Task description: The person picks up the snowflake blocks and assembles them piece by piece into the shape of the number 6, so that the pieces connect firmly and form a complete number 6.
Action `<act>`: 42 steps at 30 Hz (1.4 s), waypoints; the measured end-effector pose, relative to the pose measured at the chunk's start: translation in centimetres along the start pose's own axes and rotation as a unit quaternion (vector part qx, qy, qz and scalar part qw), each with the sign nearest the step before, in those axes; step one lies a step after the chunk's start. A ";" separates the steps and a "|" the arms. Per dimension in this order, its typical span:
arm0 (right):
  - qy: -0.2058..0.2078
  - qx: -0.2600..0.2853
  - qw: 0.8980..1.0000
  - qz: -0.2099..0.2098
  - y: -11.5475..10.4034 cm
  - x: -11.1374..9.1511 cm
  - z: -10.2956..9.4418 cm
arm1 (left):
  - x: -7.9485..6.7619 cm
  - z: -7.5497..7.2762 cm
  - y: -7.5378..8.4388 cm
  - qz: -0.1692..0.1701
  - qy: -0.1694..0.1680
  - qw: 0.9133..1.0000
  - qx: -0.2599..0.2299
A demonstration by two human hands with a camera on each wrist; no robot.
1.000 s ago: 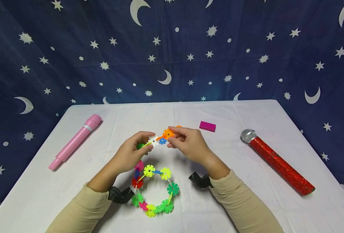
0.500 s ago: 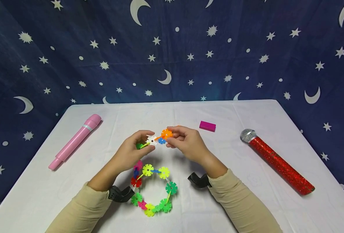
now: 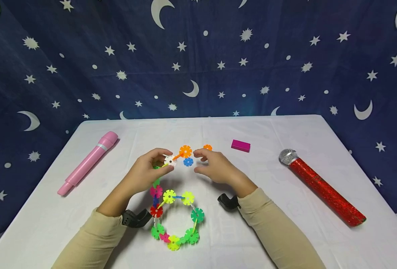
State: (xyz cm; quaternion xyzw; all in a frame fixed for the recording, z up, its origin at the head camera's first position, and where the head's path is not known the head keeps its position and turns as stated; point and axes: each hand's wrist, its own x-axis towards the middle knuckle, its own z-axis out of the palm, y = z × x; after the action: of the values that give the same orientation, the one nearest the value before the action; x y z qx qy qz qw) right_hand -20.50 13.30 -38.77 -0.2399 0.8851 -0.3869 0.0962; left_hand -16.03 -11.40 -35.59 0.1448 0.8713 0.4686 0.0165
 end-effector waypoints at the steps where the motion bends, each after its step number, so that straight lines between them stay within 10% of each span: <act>1: -0.013 -0.020 1.000 0.000 0.1 0.4 0.2 | 0.0 -0.1 -0.1 -0.002 -0.004 1.000 0.001; 10: -0.085 -0.115 0.990 -0.012 0.5 2.8 1.3 | 0.0 -0.4 -0.3 -0.007 -0.017 1.000 0.006; 22: -0.083 -0.128 0.988 -0.017 0.6 1.1 1.1 | 0.2 -0.3 -0.4 -0.009 -0.011 1.000 0.003; 31: -0.007 0.055 0.998 0.016 0.4 -0.9 -0.7 | 0.2 -0.1 -0.5 -0.012 -0.029 0.999 0.008; 36: 0.054 0.204 0.978 -0.010 -0.2 -1.6 -1.5 | 0.1 -0.1 -0.5 -0.001 -0.031 0.999 0.013; 42: 0.068 0.258 0.964 -0.018 -1.0 -2.2 -1.9 | -0.1 0.0 -0.4 0.023 -0.033 0.999 0.020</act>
State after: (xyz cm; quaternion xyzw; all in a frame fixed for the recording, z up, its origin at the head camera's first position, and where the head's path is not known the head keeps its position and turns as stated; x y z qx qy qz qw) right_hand -18.96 15.01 -36.75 -0.1962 0.7553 -0.6193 0.0871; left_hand -16.07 -11.67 -35.91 0.1804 0.8758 0.4465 0.0318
